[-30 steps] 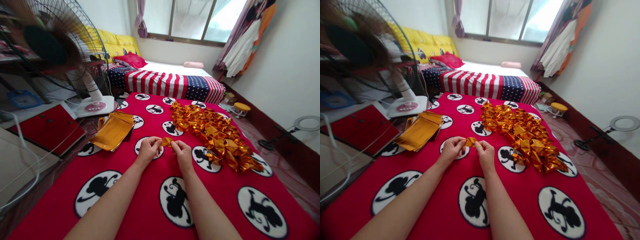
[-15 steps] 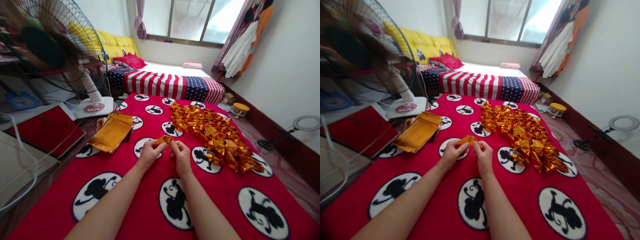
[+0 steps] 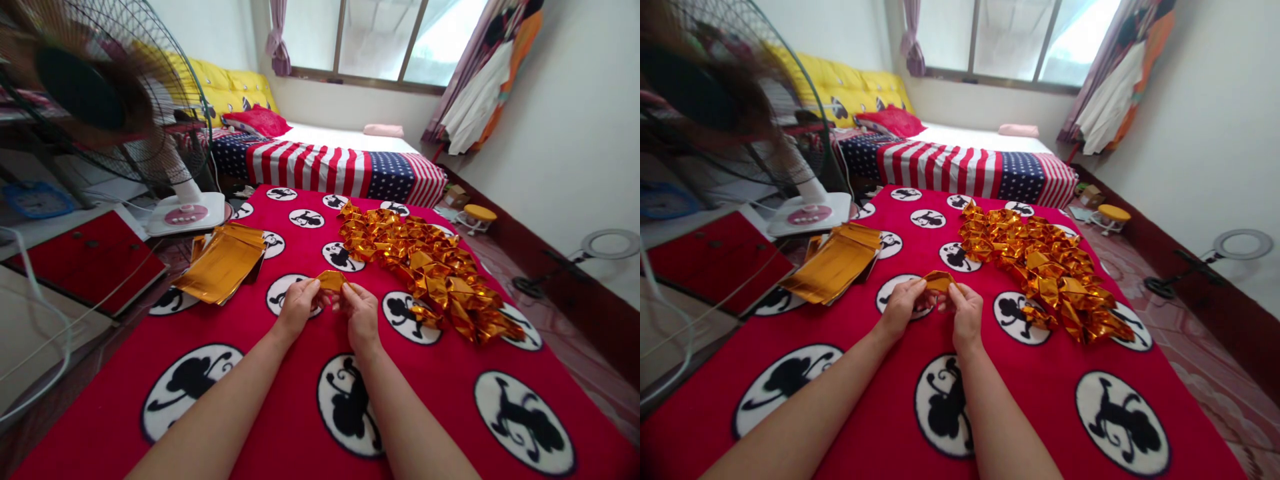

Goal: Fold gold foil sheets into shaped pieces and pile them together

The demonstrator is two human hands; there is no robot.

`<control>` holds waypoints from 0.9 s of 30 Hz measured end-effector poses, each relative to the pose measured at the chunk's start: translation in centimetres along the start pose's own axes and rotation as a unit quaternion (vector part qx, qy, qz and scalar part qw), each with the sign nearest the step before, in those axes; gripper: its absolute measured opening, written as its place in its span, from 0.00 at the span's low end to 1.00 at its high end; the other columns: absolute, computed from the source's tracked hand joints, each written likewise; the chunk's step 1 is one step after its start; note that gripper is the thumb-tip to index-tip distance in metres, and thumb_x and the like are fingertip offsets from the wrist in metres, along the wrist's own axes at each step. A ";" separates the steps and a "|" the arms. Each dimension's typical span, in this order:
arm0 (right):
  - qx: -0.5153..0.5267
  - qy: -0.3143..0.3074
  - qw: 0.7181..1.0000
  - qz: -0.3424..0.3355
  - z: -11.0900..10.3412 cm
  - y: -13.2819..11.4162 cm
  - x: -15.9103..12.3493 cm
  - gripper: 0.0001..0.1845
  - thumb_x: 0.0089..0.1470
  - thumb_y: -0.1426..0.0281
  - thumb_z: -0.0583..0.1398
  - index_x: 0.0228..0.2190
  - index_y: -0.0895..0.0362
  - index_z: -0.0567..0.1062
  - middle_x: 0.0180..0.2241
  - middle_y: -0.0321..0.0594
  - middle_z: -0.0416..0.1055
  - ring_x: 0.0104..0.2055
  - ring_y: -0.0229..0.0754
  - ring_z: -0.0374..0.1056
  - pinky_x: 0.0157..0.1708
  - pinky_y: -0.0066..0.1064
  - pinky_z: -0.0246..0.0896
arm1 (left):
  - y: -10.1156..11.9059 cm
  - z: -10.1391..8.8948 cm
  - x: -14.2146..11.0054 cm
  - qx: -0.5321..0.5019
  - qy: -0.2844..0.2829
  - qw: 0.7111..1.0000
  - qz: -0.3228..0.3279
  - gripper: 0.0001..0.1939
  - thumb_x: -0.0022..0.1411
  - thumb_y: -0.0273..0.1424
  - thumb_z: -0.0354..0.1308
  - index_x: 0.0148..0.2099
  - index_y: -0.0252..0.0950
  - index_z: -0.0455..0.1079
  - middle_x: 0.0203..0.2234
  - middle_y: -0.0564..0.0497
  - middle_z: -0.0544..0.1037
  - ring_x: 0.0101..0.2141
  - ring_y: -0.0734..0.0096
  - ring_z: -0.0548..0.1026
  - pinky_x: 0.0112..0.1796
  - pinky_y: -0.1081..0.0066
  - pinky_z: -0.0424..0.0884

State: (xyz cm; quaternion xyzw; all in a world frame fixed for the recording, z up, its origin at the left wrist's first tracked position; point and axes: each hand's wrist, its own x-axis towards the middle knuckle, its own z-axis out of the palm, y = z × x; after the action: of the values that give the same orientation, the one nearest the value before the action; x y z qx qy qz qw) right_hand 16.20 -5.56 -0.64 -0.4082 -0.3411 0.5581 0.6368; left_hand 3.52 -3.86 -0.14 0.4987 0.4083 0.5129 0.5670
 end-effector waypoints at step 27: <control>-0.066 0.015 0.998 0.000 -0.6 -0.6 0.7 0.26 0.42 0.59 0.69 0.43 0.53 0.73 0.34 0.35 0.74 0.25 0.34 0.69 0.17 0.22 0.66 | -0.1 -1.7 0.4 0.055 0.058 0.996 0.043 0.23 0.49 0.41 0.69 0.43 0.31 0.78 0.29 0.46 0.82 0.28 0.66 0.80 0.32 0.71 0.74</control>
State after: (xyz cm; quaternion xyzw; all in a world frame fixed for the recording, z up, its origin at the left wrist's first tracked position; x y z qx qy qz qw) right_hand 17.08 -4.97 -0.39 -0.4576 -0.3673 0.5286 0.6134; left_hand 1.90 -3.23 -0.48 0.5152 0.4463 0.5417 0.4919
